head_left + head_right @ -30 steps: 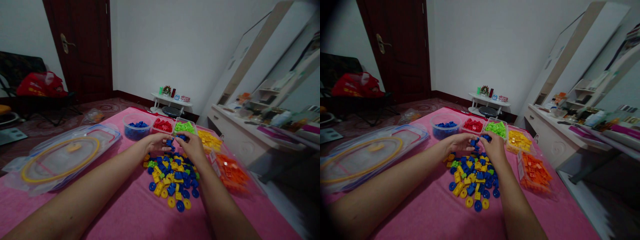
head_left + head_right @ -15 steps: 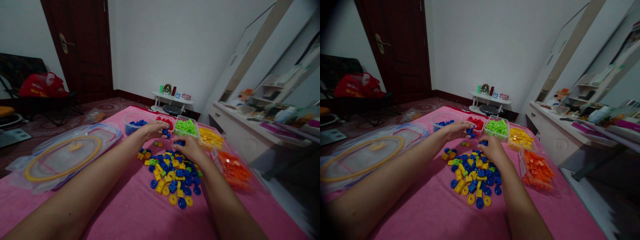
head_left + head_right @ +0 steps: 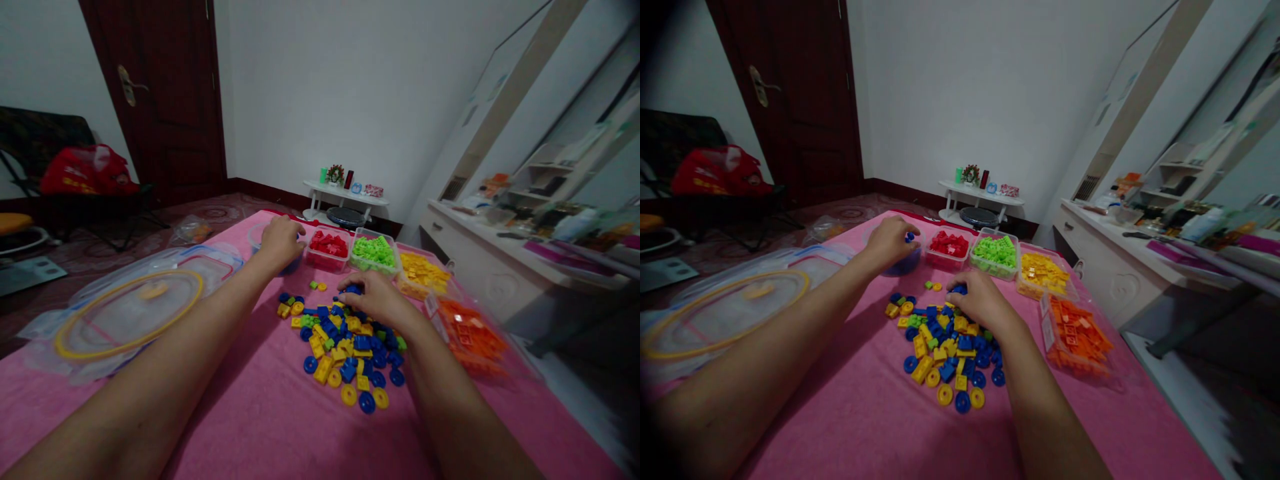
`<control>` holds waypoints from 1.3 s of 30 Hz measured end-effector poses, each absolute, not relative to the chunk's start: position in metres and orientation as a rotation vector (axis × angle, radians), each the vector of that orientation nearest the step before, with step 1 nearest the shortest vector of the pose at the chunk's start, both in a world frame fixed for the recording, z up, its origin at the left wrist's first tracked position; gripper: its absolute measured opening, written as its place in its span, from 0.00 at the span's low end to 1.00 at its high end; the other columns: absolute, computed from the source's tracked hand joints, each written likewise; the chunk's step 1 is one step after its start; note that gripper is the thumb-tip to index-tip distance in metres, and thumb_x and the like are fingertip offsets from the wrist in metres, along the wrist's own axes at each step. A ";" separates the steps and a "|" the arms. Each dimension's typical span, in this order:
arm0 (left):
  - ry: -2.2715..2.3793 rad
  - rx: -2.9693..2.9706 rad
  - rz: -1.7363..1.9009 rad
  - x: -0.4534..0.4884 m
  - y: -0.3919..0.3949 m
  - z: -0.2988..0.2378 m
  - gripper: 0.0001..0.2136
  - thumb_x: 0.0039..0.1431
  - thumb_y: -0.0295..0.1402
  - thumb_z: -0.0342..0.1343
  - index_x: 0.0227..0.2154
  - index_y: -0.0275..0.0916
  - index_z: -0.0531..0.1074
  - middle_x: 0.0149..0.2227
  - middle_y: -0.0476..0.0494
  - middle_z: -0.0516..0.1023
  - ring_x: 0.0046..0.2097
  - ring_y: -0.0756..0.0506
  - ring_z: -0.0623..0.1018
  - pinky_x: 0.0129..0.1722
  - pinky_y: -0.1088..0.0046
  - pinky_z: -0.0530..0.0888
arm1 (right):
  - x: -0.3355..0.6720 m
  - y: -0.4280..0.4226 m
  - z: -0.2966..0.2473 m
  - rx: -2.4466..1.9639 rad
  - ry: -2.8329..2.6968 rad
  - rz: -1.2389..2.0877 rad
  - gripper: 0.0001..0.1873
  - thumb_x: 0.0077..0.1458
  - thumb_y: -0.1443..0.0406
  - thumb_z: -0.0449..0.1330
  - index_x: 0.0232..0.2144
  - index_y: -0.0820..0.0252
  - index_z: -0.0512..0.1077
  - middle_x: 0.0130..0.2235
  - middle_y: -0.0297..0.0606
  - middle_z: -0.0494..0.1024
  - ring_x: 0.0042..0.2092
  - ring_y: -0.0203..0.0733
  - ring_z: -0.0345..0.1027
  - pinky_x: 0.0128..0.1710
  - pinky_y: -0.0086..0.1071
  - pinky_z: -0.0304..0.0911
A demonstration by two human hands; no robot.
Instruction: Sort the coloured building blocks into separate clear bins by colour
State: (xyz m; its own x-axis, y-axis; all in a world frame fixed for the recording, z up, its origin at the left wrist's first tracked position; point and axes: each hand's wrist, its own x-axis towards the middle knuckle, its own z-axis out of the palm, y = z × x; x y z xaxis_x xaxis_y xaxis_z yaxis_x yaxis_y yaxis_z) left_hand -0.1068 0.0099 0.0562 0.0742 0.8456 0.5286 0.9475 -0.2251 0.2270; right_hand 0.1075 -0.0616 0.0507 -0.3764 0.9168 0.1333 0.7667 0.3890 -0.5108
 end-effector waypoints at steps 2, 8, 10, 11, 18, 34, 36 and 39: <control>-1.729 -2.189 -0.860 -0.097 0.007 0.054 0.13 0.52 0.35 0.55 0.40 0.41 0.78 0.43 0.38 0.76 0.48 0.39 0.72 0.46 0.67 0.68 | 0.110 -0.060 0.050 -1.504 -2.257 0.466 0.09 0.46 0.68 0.62 0.33 0.61 0.78 0.35 0.38 0.80 0.35 0.40 0.71 0.34 0.29 0.62; -1.677 -2.630 -0.435 -0.072 -0.001 0.045 0.11 0.50 0.33 0.55 0.36 0.43 0.78 0.36 0.44 0.79 0.39 0.45 0.77 0.36 0.75 0.69 | 0.119 -0.062 0.050 -1.540 -2.409 0.492 0.11 0.46 0.65 0.62 0.35 0.58 0.78 0.35 0.36 0.80 0.36 0.40 0.72 0.33 0.28 0.62; -1.671 -2.701 -0.206 -0.068 -0.006 0.040 0.13 0.45 0.35 0.59 0.36 0.43 0.79 0.37 0.43 0.80 0.39 0.43 0.77 0.35 0.74 0.70 | 0.121 -0.063 0.050 -1.522 -2.449 0.573 0.13 0.46 0.61 0.63 0.36 0.57 0.78 0.36 0.37 0.80 0.36 0.41 0.72 0.32 0.28 0.62; -1.662 -2.713 -0.121 -0.067 -0.008 0.037 0.14 0.44 0.36 0.60 0.37 0.42 0.79 0.38 0.42 0.80 0.40 0.42 0.77 0.34 0.73 0.70 | 0.122 -0.064 0.050 -1.523 -2.452 0.588 0.14 0.47 0.59 0.63 0.37 0.57 0.78 0.36 0.37 0.80 0.36 0.41 0.72 0.31 0.28 0.62; -1.686 -2.740 -0.143 -0.069 -0.005 0.032 0.12 0.48 0.38 0.56 0.30 0.37 0.80 0.32 0.38 0.80 0.34 0.43 0.78 0.32 0.74 0.70 | 0.093 -0.070 0.038 -1.457 -2.418 0.365 0.08 0.49 0.62 0.60 0.34 0.54 0.78 0.35 0.34 0.80 0.36 0.39 0.71 0.34 0.29 0.60; -1.891 -3.413 -1.321 -0.072 0.007 0.043 0.15 0.51 0.40 0.58 0.35 0.33 0.75 0.26 0.46 0.74 0.27 0.51 0.73 0.28 0.76 0.68 | 0.085 -0.056 0.023 -1.400 -1.852 0.354 0.12 0.49 0.66 0.57 0.38 0.59 0.70 0.29 0.34 0.76 0.29 0.36 0.68 0.30 0.28 0.60; -1.873 -3.545 -1.496 -0.073 0.003 0.045 0.18 0.48 0.41 0.61 0.40 0.35 0.73 0.27 0.48 0.73 0.28 0.52 0.72 0.28 0.77 0.68 | 0.091 -0.051 0.025 -1.354 -1.711 0.481 0.19 0.47 0.66 0.57 0.45 0.61 0.66 0.27 0.32 0.75 0.27 0.35 0.68 0.28 0.27 0.61; -1.866 -3.645 -1.507 -0.074 -0.003 0.049 0.24 0.45 0.41 0.64 0.45 0.36 0.71 0.29 0.48 0.73 0.29 0.53 0.72 0.27 0.78 0.67 | 0.094 -0.053 0.031 -1.251 -1.697 0.755 0.28 0.44 0.66 0.59 0.50 0.63 0.63 0.23 0.28 0.71 0.24 0.34 0.66 0.23 0.26 0.60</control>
State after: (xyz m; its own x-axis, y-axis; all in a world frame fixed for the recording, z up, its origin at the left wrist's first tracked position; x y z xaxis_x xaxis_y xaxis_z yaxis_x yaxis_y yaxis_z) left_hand -0.0738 -0.0026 0.0493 0.5945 0.8040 -0.0147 0.1551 -0.0967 0.9832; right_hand 0.0937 -0.0534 0.0311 -0.1144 0.9504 0.2891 0.4211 0.3100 -0.8524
